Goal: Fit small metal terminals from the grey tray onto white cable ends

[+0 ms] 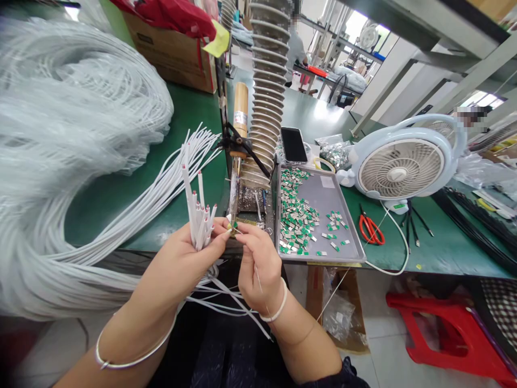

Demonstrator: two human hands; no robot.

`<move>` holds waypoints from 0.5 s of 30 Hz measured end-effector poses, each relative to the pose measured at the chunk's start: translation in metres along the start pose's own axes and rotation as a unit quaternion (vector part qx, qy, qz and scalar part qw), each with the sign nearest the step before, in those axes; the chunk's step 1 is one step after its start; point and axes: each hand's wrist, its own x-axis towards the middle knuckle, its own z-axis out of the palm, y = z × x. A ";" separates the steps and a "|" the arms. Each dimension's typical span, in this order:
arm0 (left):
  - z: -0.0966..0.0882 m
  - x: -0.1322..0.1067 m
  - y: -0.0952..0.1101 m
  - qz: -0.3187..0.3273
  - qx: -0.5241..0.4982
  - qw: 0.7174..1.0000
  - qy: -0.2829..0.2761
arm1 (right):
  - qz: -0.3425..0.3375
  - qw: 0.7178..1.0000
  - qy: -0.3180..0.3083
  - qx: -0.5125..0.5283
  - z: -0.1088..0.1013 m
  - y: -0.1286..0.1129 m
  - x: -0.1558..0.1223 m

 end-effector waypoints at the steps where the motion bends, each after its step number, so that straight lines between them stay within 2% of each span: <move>1: 0.000 0.000 0.000 0.000 0.003 1.000 0.001 | 0.001 1.000 -0.001 0.002 0.000 0.000 0.000; 15: -0.002 -0.003 0.002 0.022 0.031 0.999 0.013 | 0.005 1.000 -0.007 0.000 0.001 0.000 0.001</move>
